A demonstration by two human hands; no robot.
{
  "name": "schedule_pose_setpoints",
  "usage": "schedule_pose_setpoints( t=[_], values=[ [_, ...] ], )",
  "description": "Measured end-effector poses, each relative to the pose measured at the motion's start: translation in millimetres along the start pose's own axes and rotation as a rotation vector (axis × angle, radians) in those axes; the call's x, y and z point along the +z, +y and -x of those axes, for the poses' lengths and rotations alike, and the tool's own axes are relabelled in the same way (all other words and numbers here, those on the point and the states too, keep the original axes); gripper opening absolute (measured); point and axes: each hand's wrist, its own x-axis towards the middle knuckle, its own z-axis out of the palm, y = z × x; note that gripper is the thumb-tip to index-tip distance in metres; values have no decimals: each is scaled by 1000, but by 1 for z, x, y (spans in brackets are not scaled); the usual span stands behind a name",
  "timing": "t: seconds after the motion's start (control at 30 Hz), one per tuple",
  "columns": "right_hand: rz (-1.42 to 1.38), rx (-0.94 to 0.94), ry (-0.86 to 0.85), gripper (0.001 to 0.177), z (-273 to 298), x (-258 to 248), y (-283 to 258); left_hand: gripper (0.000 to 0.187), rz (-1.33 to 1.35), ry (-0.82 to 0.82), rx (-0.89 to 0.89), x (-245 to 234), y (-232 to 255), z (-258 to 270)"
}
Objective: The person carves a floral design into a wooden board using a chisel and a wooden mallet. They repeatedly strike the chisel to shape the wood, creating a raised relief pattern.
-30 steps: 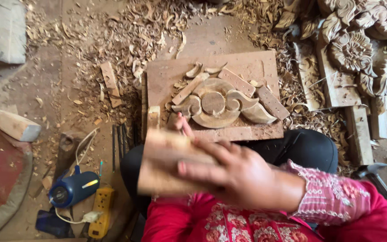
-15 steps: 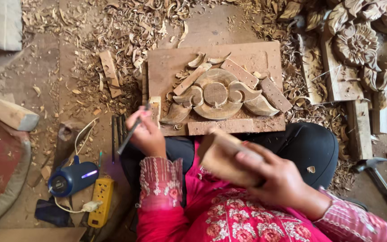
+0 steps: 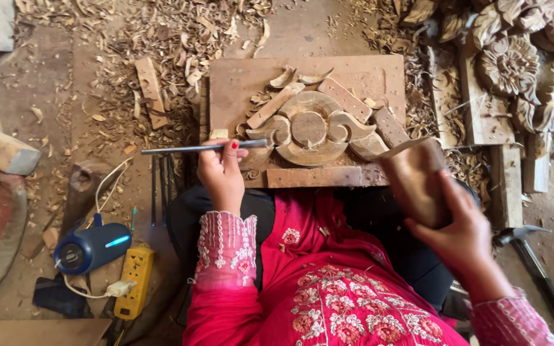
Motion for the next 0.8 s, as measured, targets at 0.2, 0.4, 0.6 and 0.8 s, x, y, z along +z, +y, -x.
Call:
schedule_pose_setpoints(
  t=[0.2,0.4,0.6,0.8],
  values=[
    [100,187,58,108,10,-13,45,13,-350,-157,137,8,6,-7],
    [66,172,89,111,15,-2,68,13,22,-94,5,-1,-19,3],
    [85,175,68,114,14,-3,71,14,-164,-176,95,-13,-24,-3],
    [116,168,70,114,16,1,73,16,-300,-245,137,-7,-11,-7]
  ],
)
